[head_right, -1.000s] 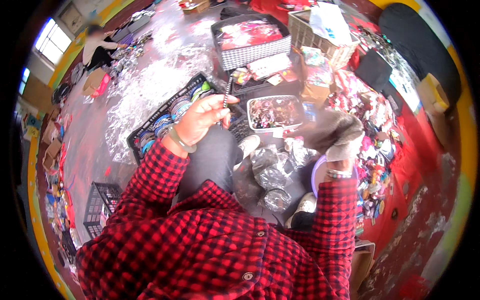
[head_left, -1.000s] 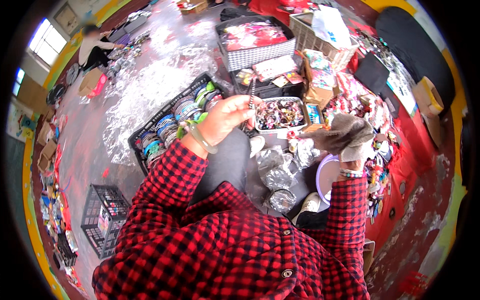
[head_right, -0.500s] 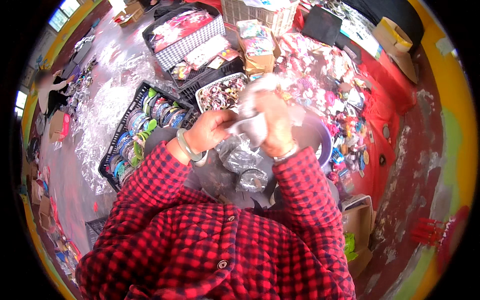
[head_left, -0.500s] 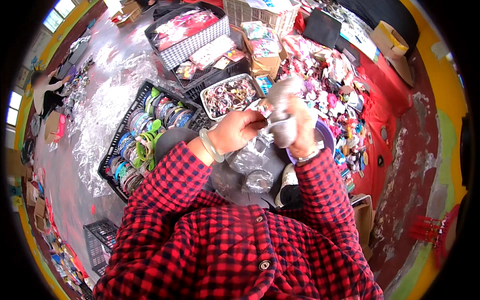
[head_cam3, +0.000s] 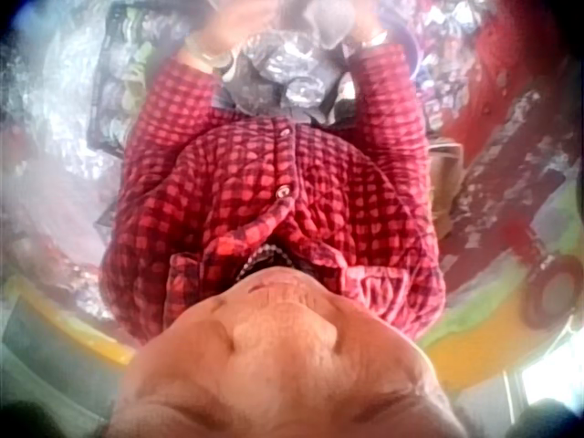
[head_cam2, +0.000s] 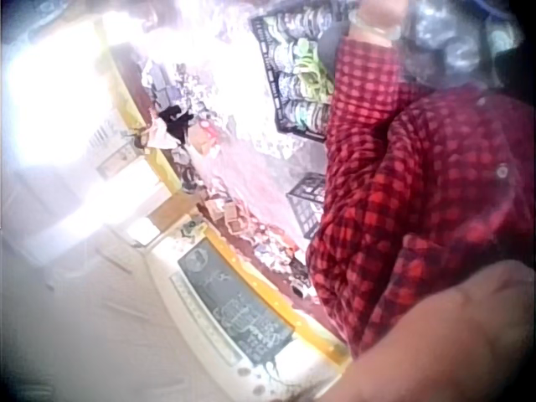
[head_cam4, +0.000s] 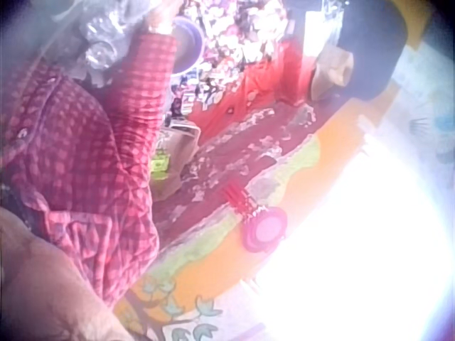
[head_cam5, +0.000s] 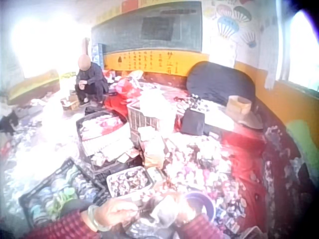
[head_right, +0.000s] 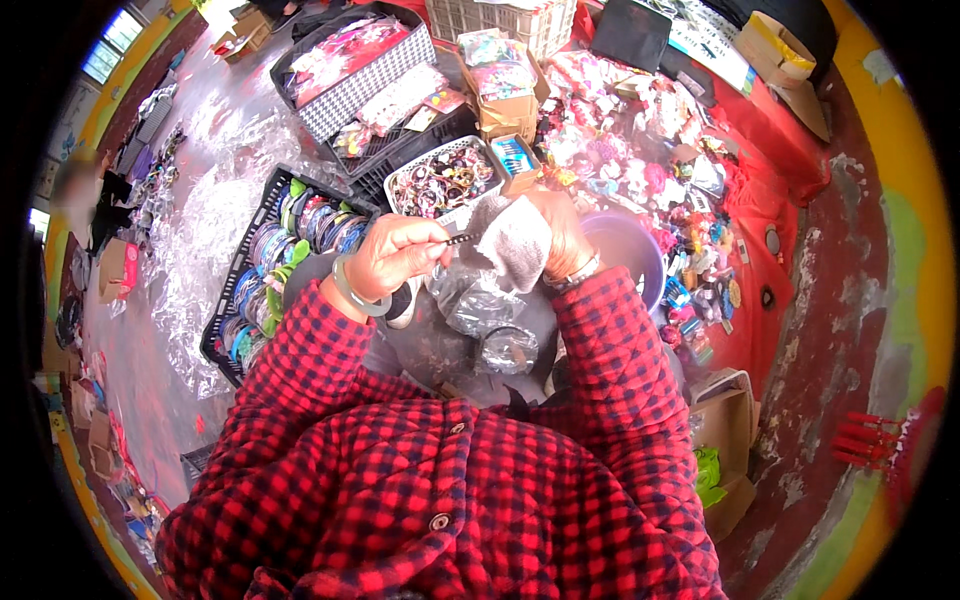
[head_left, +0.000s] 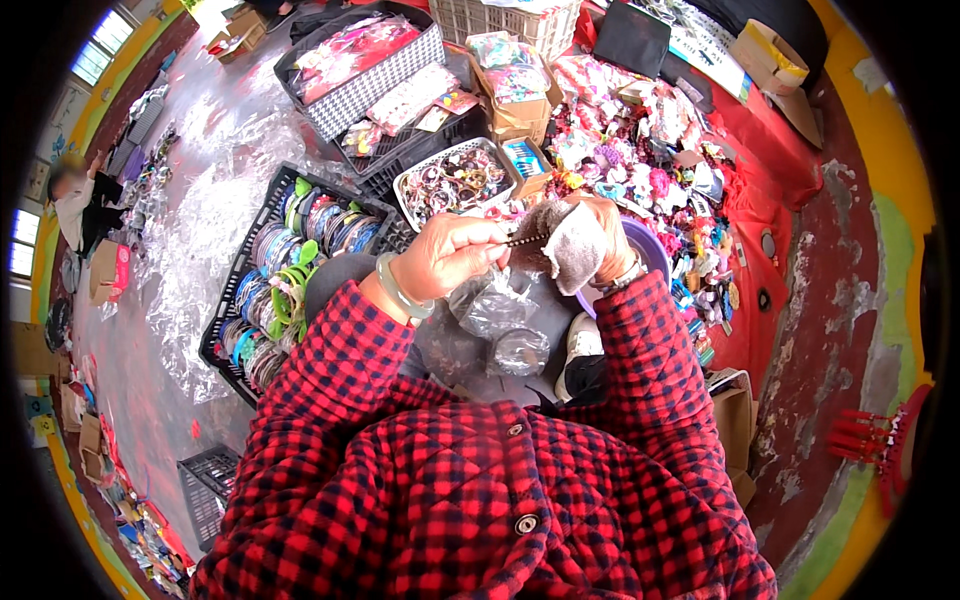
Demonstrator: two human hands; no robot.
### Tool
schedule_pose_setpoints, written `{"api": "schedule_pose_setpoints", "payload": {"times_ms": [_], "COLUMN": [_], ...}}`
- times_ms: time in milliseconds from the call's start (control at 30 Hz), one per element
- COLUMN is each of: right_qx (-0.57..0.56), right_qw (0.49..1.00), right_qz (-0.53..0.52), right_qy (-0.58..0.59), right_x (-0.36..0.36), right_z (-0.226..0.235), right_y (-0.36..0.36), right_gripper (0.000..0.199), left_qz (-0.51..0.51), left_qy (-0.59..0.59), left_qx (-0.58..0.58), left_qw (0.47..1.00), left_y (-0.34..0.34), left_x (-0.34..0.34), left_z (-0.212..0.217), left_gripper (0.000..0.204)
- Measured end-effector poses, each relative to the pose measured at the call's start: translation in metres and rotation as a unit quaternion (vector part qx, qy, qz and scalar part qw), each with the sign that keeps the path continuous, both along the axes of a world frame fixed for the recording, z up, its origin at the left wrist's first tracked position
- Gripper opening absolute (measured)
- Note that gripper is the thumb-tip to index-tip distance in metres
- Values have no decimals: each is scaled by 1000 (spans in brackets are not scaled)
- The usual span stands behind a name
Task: The person wipes a yellow headband and a circular mirrored object with a cloth, then places them into plastic bags.
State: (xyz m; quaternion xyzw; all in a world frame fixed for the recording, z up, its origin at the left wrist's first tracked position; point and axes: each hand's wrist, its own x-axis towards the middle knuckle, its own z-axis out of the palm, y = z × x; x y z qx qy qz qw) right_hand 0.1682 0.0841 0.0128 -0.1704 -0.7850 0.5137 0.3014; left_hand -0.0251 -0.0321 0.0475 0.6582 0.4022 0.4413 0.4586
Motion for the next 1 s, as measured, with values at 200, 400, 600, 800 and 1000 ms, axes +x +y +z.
{"api": "schedule_pose_setpoints", "payload": {"times_ms": [200,400,600,800,1000], "right_qx": [135,367,356,113,271], "right_qw": [989,923,929,993,951], "right_qz": [-21,-117,-102,-41,-3], "right_qy": [-53,13,7,13,-146], "right_x": [-2,-16,-12,6,6], "right_z": [-1,28,34,9,49], "right_y": [-4,-28,-33,-11,-18], "right_gripper": [16,14,16,11,14], "left_qz": [13,67,39,10,-36], "left_qy": [-54,55,43,-134,-268], "left_qx": [-60,135,123,-94,-96], "left_qw": [997,987,991,986,958], "left_y": [0,8,4,-9,-6], "left_x": [4,19,19,0,-6], "left_z": [-12,-22,-16,7,-4], "left_gripper": [13,13,16,14,18]}}
